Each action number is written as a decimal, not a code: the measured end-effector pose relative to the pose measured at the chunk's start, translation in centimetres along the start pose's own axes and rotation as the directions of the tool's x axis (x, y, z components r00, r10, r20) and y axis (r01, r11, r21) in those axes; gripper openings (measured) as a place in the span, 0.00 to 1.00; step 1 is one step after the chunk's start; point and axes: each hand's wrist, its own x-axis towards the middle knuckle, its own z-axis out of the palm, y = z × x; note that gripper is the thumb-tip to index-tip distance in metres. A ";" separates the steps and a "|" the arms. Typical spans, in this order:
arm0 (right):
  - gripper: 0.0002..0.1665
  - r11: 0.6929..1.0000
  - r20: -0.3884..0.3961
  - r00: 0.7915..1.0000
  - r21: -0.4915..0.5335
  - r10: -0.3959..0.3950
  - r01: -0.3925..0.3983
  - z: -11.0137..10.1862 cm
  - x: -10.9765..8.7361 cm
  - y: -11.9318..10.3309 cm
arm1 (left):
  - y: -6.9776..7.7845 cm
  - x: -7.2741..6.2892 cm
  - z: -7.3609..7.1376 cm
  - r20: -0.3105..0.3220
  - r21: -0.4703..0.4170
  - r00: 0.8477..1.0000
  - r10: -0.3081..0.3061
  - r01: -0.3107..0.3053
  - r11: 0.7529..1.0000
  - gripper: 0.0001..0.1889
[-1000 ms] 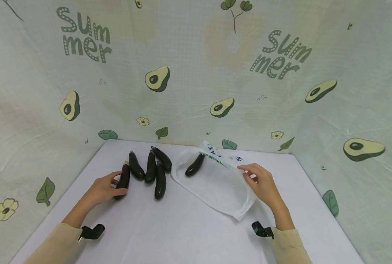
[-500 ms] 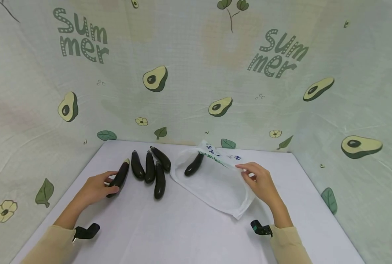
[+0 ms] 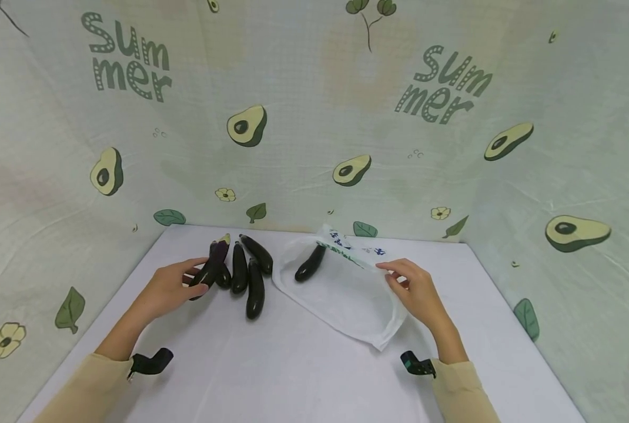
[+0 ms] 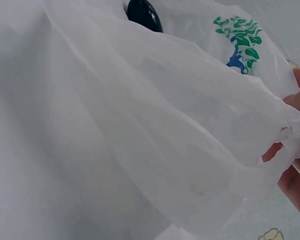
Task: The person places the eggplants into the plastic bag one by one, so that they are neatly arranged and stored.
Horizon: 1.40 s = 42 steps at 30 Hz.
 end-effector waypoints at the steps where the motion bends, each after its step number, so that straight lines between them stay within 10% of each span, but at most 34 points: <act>1: 0.21 1.000 0.000 1.000 0.000 0.000 0.000 0.0 0.0 0.0 | 0.4 0.1 0.1 -0.002 0.001 1.000 0.012 -0.012 1.000 0.36; 42: 0.21 0.996 0.023 0.999 0.072 -0.047 0.045 -0.6 0.0 0.1 | 10.6 1.4 7.8 0.122 -0.142 0.959 0.257 -0.240 0.960 0.31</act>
